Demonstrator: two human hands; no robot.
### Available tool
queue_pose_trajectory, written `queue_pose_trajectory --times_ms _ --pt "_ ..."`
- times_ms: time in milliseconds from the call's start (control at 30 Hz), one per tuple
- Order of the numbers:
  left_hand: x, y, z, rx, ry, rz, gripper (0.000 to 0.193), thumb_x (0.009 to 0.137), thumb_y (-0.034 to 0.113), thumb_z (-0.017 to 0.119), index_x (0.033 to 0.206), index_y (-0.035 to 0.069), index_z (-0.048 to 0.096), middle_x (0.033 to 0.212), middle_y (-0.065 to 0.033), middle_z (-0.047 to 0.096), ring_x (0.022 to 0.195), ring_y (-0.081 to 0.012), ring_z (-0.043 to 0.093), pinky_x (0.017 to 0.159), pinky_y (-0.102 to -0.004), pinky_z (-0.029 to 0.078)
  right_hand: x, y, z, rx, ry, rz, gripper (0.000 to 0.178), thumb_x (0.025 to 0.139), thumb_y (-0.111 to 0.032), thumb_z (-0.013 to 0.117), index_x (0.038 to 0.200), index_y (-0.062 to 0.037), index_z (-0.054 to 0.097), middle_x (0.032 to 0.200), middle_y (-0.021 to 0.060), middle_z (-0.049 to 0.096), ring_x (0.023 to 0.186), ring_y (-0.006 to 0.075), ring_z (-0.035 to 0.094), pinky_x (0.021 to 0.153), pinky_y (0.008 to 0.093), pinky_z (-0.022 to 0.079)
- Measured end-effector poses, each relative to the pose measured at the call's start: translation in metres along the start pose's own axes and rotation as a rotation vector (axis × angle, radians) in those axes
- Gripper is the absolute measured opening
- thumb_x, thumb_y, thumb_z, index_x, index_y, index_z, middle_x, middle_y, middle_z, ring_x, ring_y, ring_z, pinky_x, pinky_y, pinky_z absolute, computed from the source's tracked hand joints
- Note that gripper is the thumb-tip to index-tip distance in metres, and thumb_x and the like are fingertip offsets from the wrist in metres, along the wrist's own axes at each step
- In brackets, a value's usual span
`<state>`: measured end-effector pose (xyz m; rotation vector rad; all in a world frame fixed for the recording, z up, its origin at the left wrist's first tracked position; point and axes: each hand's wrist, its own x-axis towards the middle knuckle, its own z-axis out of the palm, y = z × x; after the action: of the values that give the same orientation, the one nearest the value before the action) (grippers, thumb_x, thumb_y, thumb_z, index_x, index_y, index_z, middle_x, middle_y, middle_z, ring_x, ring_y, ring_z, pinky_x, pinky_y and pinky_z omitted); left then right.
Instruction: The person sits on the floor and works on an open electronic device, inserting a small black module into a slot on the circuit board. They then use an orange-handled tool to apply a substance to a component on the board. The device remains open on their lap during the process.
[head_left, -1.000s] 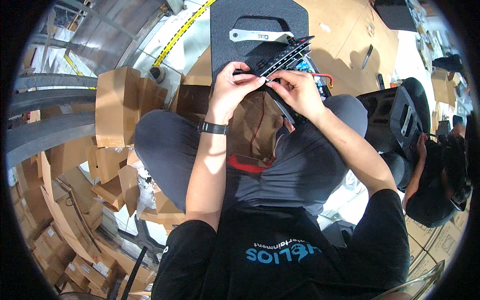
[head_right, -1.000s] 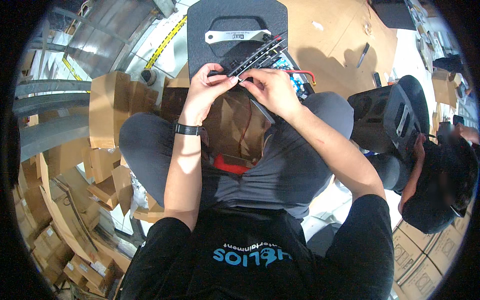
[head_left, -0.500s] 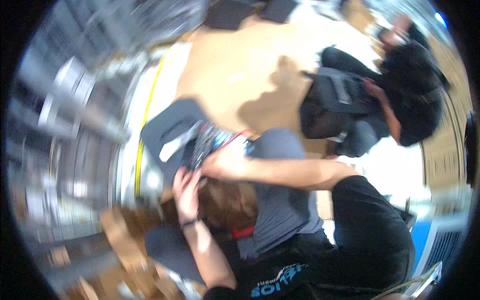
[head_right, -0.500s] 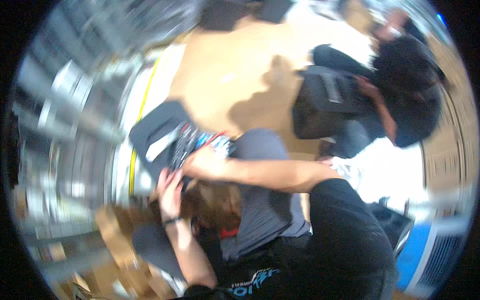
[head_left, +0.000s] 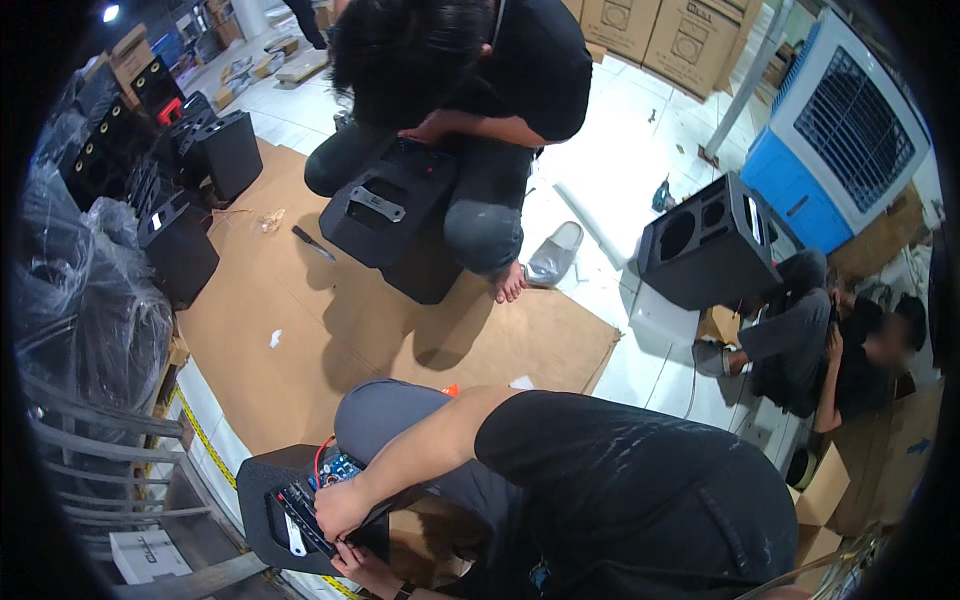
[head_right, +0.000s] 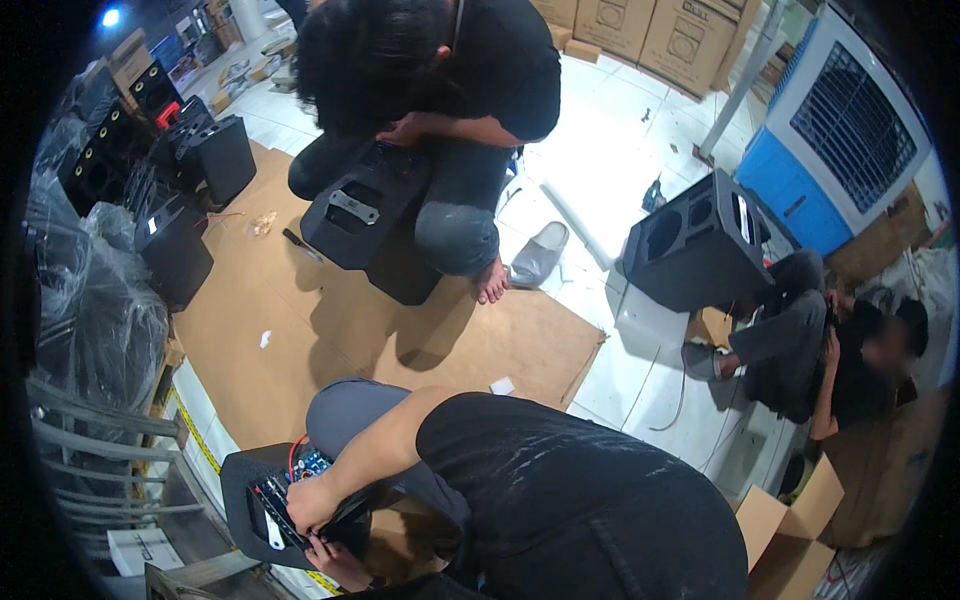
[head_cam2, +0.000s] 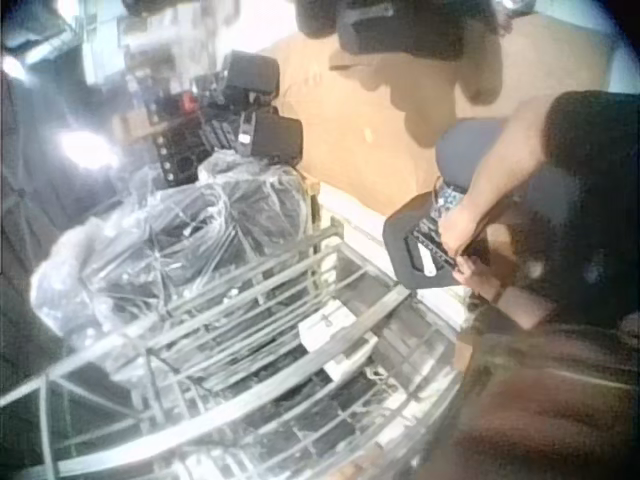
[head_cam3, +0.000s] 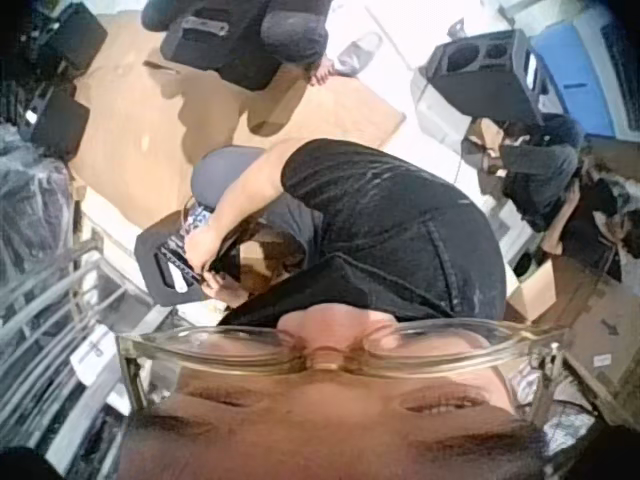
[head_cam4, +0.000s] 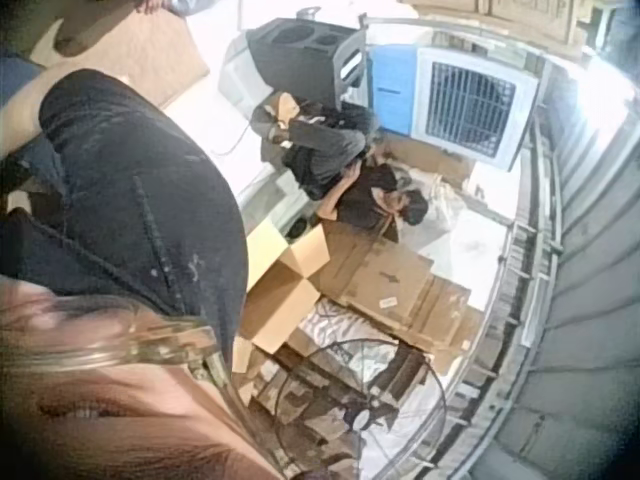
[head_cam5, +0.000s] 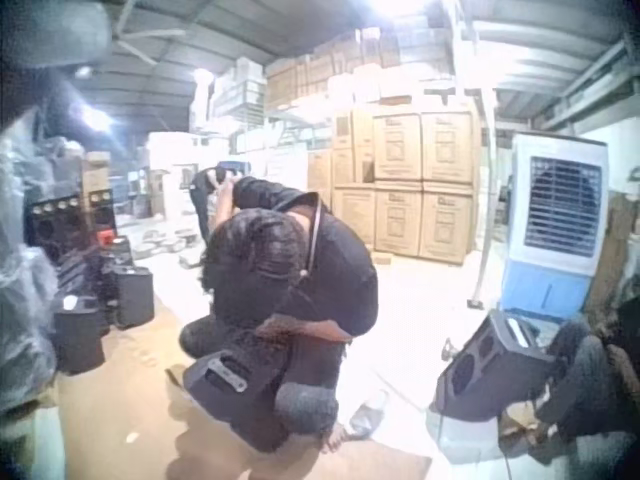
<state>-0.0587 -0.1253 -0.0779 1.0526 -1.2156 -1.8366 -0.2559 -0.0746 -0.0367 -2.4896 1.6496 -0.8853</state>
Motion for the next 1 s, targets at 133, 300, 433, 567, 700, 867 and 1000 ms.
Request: queue_pose_trajectory --times_ms 133,300,433,567,700,867,1000 --pt "0.008 0.008 -0.008 0.201 -0.096 0.08 0.014 0.1 0.015 0.065 0.105 0.007 0.055 0.092 -0.0039 0.057 0.076 -0.0093 0.053 0.062 -0.0224 0.042 -0.002 -0.001 -0.003 -0.053 -0.013 0.015 0.015 0.082 -0.029 0.068 0.086 -0.0166 0.074 0.079 0.0068 0.073 0.078 0.032 0.072 0.064 0.0486 0.054" --pt "0.002 0.011 -0.023 0.015 -0.089 -0.069 0.039 0.092 0.018 0.074 0.122 0.01 0.05 0.095 -0.0003 0.061 0.084 -0.0097 0.057 0.067 -0.0257 0.042 0.0 -0.005 -0.003 0.072 -0.066 0.035 0.015 0.083 -0.025 0.061 0.084 -0.0176 0.073 0.078 0.0076 0.072 0.076 0.0324 0.072 0.062 0.0473 0.055" --pt "-0.005 0.013 -0.015 -0.043 -0.139 -0.066 0.035 0.093 0.013 0.072 0.123 0.011 0.054 0.097 0.0023 0.062 0.085 -0.0084 0.056 0.07 -0.0256 0.041 -0.004 -0.004 -0.005 0.066 -0.038 0.0 0.016 0.086 -0.025 0.058 0.083 -0.0155 0.07 0.08 0.0087 0.071 0.074 0.033 0.071 0.062 0.047 0.056" --pt "-0.011 0.019 -0.008 -0.108 -0.104 -0.107 0.03 0.094 0.006 0.071 0.116 0.013 0.053 0.093 0.004 0.062 0.085 -0.0075 0.058 0.072 -0.0266 0.042 -0.004 -0.007 -0.012 0.133 -0.127 0.113 0.018 0.085 -0.027 0.065 0.091 -0.0126 0.072 0.081 0.0133 0.072 0.078 0.0363 0.072 0.067 0.0495 0.057" --pt "-0.019 0.019 0.0 -0.167 -0.007 -0.129 0.036 0.091 0.001 0.074 0.116 0.013 0.052 0.093 0.0012 0.064 0.086 -0.0097 0.061 0.072 -0.0254 0.046 -0.006 -0.009 -0.02 0.167 -0.145 0.069 0.018 0.084 -0.024 0.067 0.097 -0.0121 0.071 0.083 0.0136 0.072 0.079 0.0356 0.072 0.067 0.0484 0.056" --pt "-0.031 0.019 0.019 -0.154 0.122 -0.11 0.045 0.089 0.004 0.077 0.125 0.005 0.05 0.102 -0.0078 0.069 0.09 -0.0128 0.064 0.077 -0.0242 0.05 -0.012 -0.008 -0.025 0.159 -0.146 0.048 0.014 0.087 -0.024 0.066 0.091 -0.0102 0.068 0.083 0.0119 0.071 0.075 0.0358 0.07 0.064 0.0489 0.054" --pt "-0.034 0.016 0.027 -0.266 0.132 -0.056 0.037 0.091 -0.001 0.074 0.119 0.001 0.05 0.105 -0.0079 0.066 0.096 -0.0121 0.062 0.082 -0.0229 0.049 -0.013 -0.007 -0.024 0.221 -0.075 0.031 0.016 0.09 -0.025 0.067 0.095 -0.0101 0.07 0.08 0.0086 0.069 0.07 0.0322 0.069 0.059 0.0443 0.052"
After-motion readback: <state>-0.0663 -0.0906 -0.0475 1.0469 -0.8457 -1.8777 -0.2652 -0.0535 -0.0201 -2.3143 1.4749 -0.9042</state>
